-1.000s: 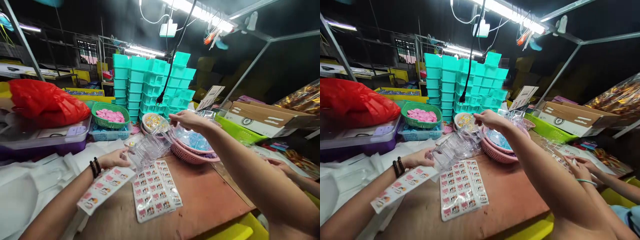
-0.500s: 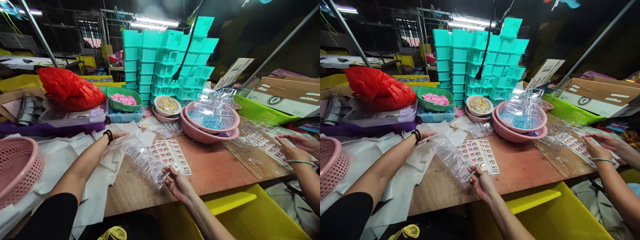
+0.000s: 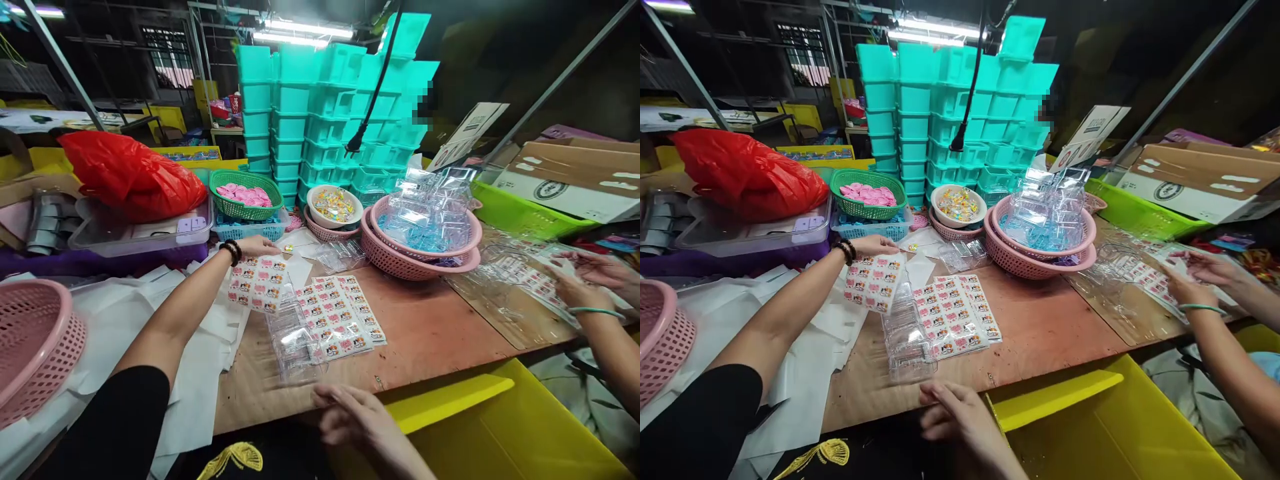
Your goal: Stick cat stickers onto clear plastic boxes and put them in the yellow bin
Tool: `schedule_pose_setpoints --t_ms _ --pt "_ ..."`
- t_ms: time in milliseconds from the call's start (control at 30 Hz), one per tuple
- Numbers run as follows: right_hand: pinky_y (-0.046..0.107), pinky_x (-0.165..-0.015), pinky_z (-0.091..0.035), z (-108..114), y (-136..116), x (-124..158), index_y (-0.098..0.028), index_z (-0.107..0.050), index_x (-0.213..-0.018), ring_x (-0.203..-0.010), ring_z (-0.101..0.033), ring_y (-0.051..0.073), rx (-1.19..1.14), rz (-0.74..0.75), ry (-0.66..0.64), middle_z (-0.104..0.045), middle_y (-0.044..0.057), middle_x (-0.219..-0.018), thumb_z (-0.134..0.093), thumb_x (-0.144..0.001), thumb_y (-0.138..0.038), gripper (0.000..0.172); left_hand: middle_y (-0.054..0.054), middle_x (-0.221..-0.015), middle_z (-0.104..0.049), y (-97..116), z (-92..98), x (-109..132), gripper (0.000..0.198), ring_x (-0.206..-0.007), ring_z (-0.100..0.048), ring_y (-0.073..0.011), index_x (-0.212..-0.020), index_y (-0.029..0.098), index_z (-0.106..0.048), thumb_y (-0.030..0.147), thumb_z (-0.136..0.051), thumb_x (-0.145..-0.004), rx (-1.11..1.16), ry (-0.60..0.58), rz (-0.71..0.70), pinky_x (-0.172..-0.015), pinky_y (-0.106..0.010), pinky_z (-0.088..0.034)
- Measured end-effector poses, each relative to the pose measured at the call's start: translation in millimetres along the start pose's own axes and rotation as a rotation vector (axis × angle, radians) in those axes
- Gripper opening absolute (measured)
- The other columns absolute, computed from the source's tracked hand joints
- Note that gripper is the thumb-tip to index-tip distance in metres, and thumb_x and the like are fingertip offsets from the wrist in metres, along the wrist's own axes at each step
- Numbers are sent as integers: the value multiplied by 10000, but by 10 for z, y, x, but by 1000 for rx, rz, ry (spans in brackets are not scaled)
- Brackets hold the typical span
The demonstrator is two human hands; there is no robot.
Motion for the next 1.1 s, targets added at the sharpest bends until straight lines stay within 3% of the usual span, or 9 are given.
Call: schedule_pose_setpoints --t_ms 67,167,233,333,500,633,867,967,1100 --pt "319 -677 -528 125 -545 106 -167 -719 -715 -673 -646 200 358 258 111 -660 62 -664 -711 -735 -652 486 6 -664 -656 278 -40 237 221 -663 -522 -136 -834 139 -758 320 -801 -713 -66 28 -104 -629 -228 -341" --pt "380 -916 -489 -10 -1454 296 -233 -687 -1030 -1020 -620 250 505 743 407 -694 82 -1059 -775 -679 -594 511 36 -619 -579 685 -311 719 260 -618 -458 -121 -950 168 -760 365 -752 -781 -145 36 -253 -597 -234 -282" --pt "390 -904 -494 -391 -1673 163 -238 -664 -1039 -1023 -620 250 496 765 250 -693 70 -1074 -850 -576 -553 591 42 -590 -537 855 -513 1093 277 -597 -441 -120 -971 181 -759 393 -742 -795 -194 27 -341 -585 -241 -271" --pt "340 -726 -515 -827 -1576 -47 -199 -656 -823 -765 -639 195 391 573 -71 -692 18 -812 -879 -541 -507 473 7 -706 -619 872 -529 1627 449 -638 -521 -137 -1117 187 -710 467 -759 -770 -268 139 -463 -598 -241 -338" --pt "262 -609 -460 -677 -1348 8 -181 -624 -712 -629 -578 130 290 549 -62 -661 -14 -696 -886 -566 -463 412 -82 -1020 -717 206 -378 1981 841 -912 -664 -214 -1278 191 -583 369 -934 -535 236 170 -344 -728 -277 -507" --pt "295 -642 -496 -716 -1144 55 -178 -662 -762 -695 -623 175 631 489 -146 -685 23 -742 -783 -680 -575 423 -34 -772 -732 -215 -727 1946 561 -673 -668 -152 -999 131 -708 416 -918 -563 625 85 -199 -667 -278 -545" --pt "530 -1008 -456 -910 -1300 642 -244 -612 -1299 -1187 -593 327 1362 853 -71 -650 145 -1295 -688 -775 -655 670 -45 -743 -739 -373 -987 2104 377 -649 -663 -147 -905 143 -792 464 -827 -711 520 152 -209 -550 -221 -528" --pt "525 -994 -467 -972 -1313 728 -239 -570 -1348 -1150 -614 318 1383 901 -95 -669 144 -1266 -681 -801 -628 680 -63 -800 -759 -341 -926 2205 284 -715 -683 -156 -885 153 -803 411 -796 -767 395 243 -288 -630 -224 -547" --pt "375 -804 -529 -1050 -1269 505 -219 -693 -1047 -885 -681 232 1147 889 -76 -748 78 -952 -652 -891 -453 285 -54 -720 -743 -347 -991 2216 271 -644 -662 -137 -800 135 -787 405 -789 -777 401 274 -325 -593 -208 -529"
Point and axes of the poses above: each hand's wrist, its own x-axis away from the middle knuckle, its own z-axis out of the back of the hand, y = z × x, the point moved 9 cm from there along -x, towards the middle knuckle
